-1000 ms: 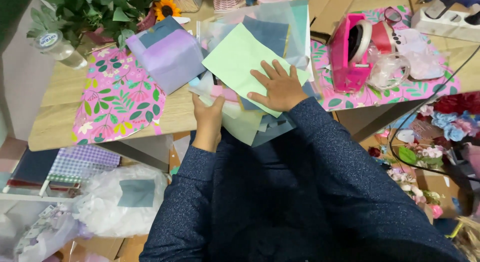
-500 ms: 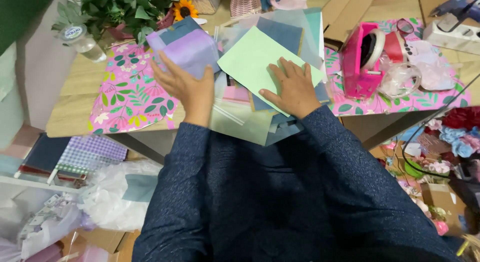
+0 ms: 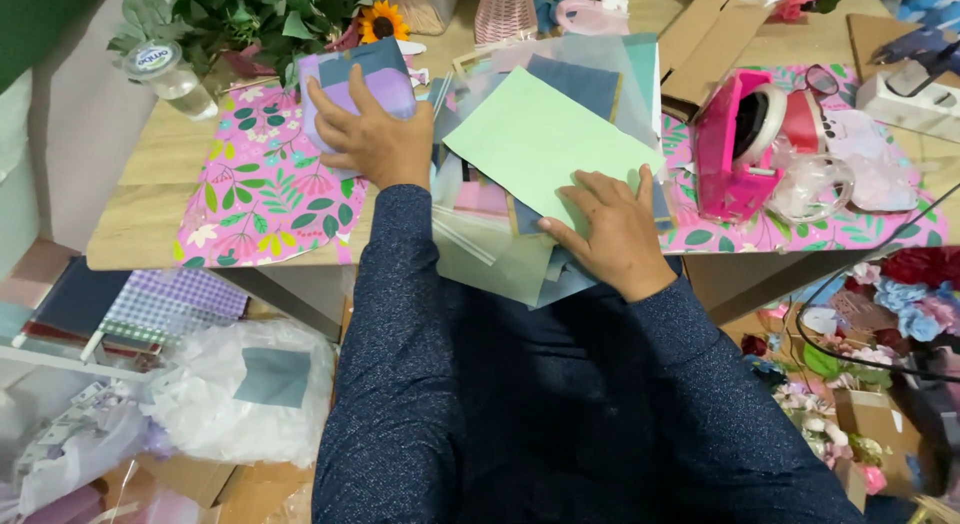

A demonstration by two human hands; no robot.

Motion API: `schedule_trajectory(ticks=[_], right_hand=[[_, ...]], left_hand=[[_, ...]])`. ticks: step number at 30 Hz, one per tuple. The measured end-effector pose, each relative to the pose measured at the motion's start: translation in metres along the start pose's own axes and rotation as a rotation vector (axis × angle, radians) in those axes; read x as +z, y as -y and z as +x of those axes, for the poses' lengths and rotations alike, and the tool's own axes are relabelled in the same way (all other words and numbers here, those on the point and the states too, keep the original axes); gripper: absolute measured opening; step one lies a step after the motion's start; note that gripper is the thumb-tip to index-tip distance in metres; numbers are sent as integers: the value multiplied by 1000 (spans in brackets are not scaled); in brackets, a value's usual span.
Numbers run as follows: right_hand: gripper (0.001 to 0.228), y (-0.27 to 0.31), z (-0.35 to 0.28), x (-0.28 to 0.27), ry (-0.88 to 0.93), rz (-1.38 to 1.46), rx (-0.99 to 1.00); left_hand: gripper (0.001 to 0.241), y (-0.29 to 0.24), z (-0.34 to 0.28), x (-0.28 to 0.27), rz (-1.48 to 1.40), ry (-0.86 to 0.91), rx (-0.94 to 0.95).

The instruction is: The person wraps a small bouquet of artificial flowers in brown paper and then wraps a small box in purple and blue paper. They use tape to secure the wrapping paper and add a sticker to the finished package.

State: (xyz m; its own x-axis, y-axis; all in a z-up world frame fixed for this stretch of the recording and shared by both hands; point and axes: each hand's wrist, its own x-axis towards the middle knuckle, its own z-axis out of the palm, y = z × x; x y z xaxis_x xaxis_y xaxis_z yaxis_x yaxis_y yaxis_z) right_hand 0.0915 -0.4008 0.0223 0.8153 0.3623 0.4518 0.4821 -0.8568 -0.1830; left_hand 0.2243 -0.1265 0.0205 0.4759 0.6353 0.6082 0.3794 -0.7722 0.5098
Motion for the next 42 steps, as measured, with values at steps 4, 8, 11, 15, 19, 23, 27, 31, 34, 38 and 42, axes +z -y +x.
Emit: schedule_trajectory(ticks=[4,8,11,15,19,23,27,31,34,38,42], right_hand=[[63,-2,-6,4,21,22,-7],[58,0,-16,-2,-81,57,-34],[46,2,-25,-13,-207,92,-86],[32,14,-38,-32,-320,272,-110],[28,39,-57,-59,-397,447,-112],[37,62,-82,-74,-385,811,-84],[86,79,-113,-69,-325,1279,25],[110,91,-143,-98,-378,1143,-23],[121,100,-167,-123,-377,1157,-12],[115,98,-193,-140,-426,1150,14],[104,96,-212,-157,-465,1112,82]], left_hand=[[84,21,17,-34,-117,49,-36],[80,45,32,-47,-311,-36,-57],[66,57,49,-61,-545,-104,-249],[66,48,58,-136,-1091,93,-714],[69,57,45,-162,-1381,123,-727],[63,63,-6,-180,-1722,242,-575],[62,52,-80,-221,-1993,551,-1122],[60,42,-141,-266,-1956,727,-1186],[56,37,-181,-298,-1913,938,-1267],[55,26,-213,-337,-1855,1170,-1289],[61,27,-219,-369,-1651,1209,-714]])
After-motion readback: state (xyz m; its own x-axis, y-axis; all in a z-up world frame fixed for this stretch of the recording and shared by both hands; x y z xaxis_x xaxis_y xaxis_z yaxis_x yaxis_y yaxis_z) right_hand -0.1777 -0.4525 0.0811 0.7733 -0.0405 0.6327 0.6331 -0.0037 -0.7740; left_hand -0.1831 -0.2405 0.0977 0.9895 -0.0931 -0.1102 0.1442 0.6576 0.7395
